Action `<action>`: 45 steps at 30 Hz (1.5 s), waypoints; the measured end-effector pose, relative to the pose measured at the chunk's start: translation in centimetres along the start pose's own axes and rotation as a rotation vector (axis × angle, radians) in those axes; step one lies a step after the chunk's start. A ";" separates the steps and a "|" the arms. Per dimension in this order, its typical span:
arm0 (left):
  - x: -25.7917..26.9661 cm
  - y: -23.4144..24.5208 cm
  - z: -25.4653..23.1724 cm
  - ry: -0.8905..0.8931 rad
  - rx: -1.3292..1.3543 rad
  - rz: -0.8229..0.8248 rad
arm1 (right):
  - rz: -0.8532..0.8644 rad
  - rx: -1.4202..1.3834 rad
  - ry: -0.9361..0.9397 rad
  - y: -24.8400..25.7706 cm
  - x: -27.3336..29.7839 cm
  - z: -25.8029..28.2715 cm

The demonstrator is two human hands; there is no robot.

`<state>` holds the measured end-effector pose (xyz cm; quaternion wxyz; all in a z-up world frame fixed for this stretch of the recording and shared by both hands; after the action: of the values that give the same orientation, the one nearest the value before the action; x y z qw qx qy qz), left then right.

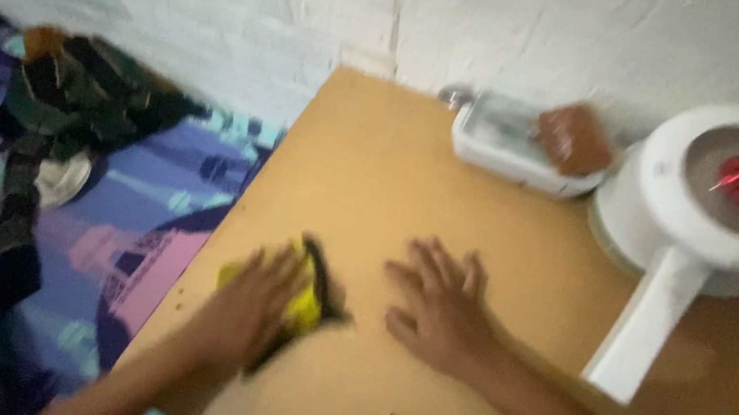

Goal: The person wipes a wooden table surface with a yellow cloth, moving a plastic container and a wrapped food item aside to clean underneath. The person then returns the items to the table and continues wiping the remaining surface.

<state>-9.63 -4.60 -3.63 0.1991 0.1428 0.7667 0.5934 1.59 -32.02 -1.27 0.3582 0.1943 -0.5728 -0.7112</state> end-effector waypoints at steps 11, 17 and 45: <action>-26.3 -5.0 19.2 0.513 -0.350 -0.046 | -0.096 0.015 0.059 1.4 0.5 0.9; -29.2 -6.0 9.8 0.256 -0.333 -0.045 | -0.082 0.003 0.094 1.7 0.7 0.2; -24.1 -5.7 20.4 0.626 -0.361 -0.113 | -0.286 -0.043 0.178 0.3 0.7 -0.3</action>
<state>21.30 0.38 -10.23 0.0091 -0.1257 0.6800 0.7223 1.40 -32.81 -0.97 0.3067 0.3284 -0.4898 -0.7471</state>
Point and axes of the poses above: each hand's wrist, its own x-axis away from the middle knuckle, its own y-axis out of the back of the hand, z = x × y, the point moved 3 cm from there along -x, towards the middle knuckle, and after that the axes turned 1 degree about -y, right-handed, at the moved point
